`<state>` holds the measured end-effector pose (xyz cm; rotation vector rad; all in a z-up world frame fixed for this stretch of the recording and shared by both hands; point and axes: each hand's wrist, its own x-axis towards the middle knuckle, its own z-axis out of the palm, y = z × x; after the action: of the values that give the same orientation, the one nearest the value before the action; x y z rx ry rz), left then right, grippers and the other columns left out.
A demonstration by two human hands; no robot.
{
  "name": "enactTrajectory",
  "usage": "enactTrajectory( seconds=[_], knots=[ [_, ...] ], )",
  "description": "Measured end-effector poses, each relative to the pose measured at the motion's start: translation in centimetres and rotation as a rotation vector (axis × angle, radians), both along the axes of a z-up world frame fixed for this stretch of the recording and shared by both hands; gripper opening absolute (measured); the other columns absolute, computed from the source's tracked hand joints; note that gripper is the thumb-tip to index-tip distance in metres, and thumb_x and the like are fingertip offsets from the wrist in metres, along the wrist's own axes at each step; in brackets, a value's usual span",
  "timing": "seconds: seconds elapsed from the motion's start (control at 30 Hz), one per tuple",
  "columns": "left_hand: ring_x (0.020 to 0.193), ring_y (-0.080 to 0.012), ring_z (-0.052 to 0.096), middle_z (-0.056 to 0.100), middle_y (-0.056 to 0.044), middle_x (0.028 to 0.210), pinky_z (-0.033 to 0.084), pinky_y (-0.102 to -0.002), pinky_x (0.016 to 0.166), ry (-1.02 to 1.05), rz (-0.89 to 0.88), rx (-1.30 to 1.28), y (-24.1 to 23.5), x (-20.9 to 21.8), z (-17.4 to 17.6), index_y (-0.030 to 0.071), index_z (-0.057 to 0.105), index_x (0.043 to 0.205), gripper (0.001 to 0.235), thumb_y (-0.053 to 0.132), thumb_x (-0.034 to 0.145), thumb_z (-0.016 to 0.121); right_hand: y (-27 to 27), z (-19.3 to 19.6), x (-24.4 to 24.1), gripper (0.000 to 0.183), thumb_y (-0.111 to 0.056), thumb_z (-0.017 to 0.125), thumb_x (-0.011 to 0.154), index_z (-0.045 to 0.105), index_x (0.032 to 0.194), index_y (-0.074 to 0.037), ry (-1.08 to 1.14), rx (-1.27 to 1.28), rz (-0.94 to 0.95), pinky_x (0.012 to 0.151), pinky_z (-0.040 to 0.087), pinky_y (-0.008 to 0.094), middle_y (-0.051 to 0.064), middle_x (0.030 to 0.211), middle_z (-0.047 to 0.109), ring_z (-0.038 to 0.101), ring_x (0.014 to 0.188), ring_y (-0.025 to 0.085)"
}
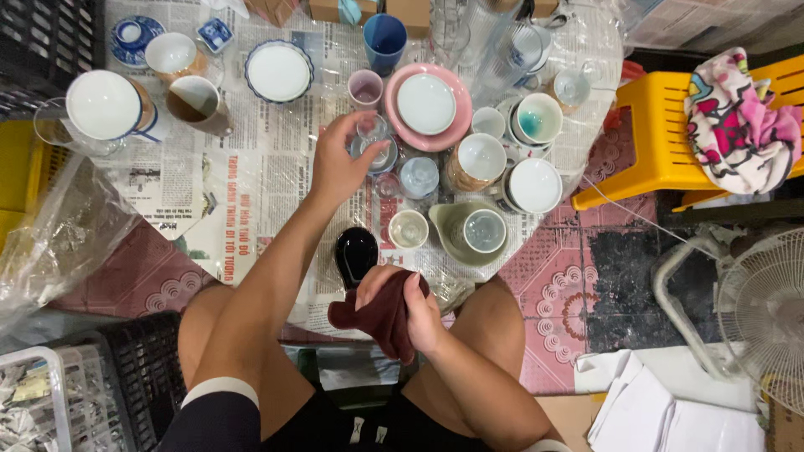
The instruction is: The person sits on the floor and wipes various glassware items, including glasses and a small bowl, using a dark cloth. They handle each item individually, wiping the exterior and interior surfaces before placing them back on the table.
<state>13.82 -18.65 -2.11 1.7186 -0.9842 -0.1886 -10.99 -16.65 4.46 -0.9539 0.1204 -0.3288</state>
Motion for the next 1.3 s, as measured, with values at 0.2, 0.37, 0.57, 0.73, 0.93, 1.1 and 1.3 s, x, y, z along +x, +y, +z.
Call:
enactTrajectory(
  seconds=[0.2, 0.37, 0.57, 0.73, 0.93, 1.1, 1.3],
  knots=[
    [0.103, -0.017, 0.07, 0.073, -0.008, 0.117, 0.055, -0.031, 0.086, 0.061, 0.038, -0.142, 0.5, 0.9, 1.0, 0.008, 0.066, 0.126, 0.04, 0.014, 0.091, 0.084, 0.0, -0.2, 0.0, 0.069, -0.059, 0.029, 0.112, 0.059, 0.099, 0.002, -0.007, 0.018, 0.005, 0.091, 0.048, 0.038, 0.018, 0.098, 0.061, 0.06, 0.093, 0.026],
    [0.099, -0.0176, 0.069, 0.074, -0.007, 0.109, 0.053, -0.032, 0.082, 0.109, 0.07, -0.05, 3.1, 0.8, 2.6, 0.007, 0.068, 0.125, 0.037, 0.014, 0.091, 0.083, 0.2, -0.7, 0.1, 0.072, -0.062, 0.031, 0.11, 0.06, 0.099, 0.003, 0.003, -0.019, 0.047, 0.091, 0.049, 0.037, 0.017, 0.099, 0.062, 0.061, 0.094, 0.026],
    [0.096, -0.0245, 0.071, 0.073, -0.01, 0.106, 0.055, -0.035, 0.079, -0.063, -0.095, 0.222, 6.8, -0.6, 4.4, 0.007, 0.067, 0.119, 0.041, 0.018, 0.083, 0.082, 0.7, -0.8, 0.6, 0.076, -0.065, 0.033, 0.109, 0.063, 0.101, 0.004, 0.02, -0.088, 0.122, 0.094, 0.049, 0.038, 0.018, 0.103, 0.064, 0.062, 0.098, 0.027],
    [0.092, -0.0291, 0.071, 0.074, -0.007, 0.103, 0.055, -0.041, 0.081, -0.066, -0.202, 0.458, 7.9, -0.8, 4.3, 0.015, 0.064, 0.12, 0.046, 0.025, 0.079, 0.079, 0.9, -1.0, 0.6, 0.075, -0.064, 0.033, 0.11, 0.064, 0.103, 0.004, 0.013, -0.102, 0.157, 0.095, 0.05, 0.038, 0.018, 0.104, 0.064, 0.063, 0.098, 0.027],
    [0.101, -0.0339, 0.069, 0.074, -0.01, 0.107, 0.054, -0.044, 0.084, -0.125, -0.265, 0.437, 8.3, -1.8, 1.6, 0.019, 0.062, 0.123, 0.049, 0.025, 0.079, 0.082, 1.1, -1.4, 0.9, 0.073, -0.063, 0.035, 0.109, 0.064, 0.104, 0.004, 0.066, -0.166, 0.119, 0.092, 0.049, 0.037, 0.018, 0.105, 0.064, 0.061, 0.098, 0.025],
    [0.107, -0.0375, 0.068, 0.072, -0.016, 0.115, 0.054, -0.047, 0.087, -0.076, -0.309, 0.361, 7.7, -2.6, -1.4, 0.012, 0.057, 0.128, 0.051, 0.023, 0.082, 0.077, 1.3, -2.2, 0.5, 0.078, -0.066, 0.035, 0.105, 0.066, 0.103, 0.005, 0.147, -0.139, 0.1, 0.088, 0.049, 0.038, 0.018, 0.104, 0.065, 0.063, 0.095, 0.027],
    [0.108, -0.0356, 0.07, 0.074, -0.014, 0.116, 0.055, -0.046, 0.088, -0.12, -0.292, 0.255, 8.1, -3.2, -2.5, 0.013, 0.056, 0.134, 0.053, 0.023, 0.086, 0.075, 0.9, -4.8, 0.5, 0.077, -0.065, 0.035, 0.108, 0.065, 0.099, 0.006, 0.109, -0.228, 0.063, 0.094, 0.048, 0.039, 0.021, 0.103, 0.067, 0.063, 0.099, 0.031]
  ],
)
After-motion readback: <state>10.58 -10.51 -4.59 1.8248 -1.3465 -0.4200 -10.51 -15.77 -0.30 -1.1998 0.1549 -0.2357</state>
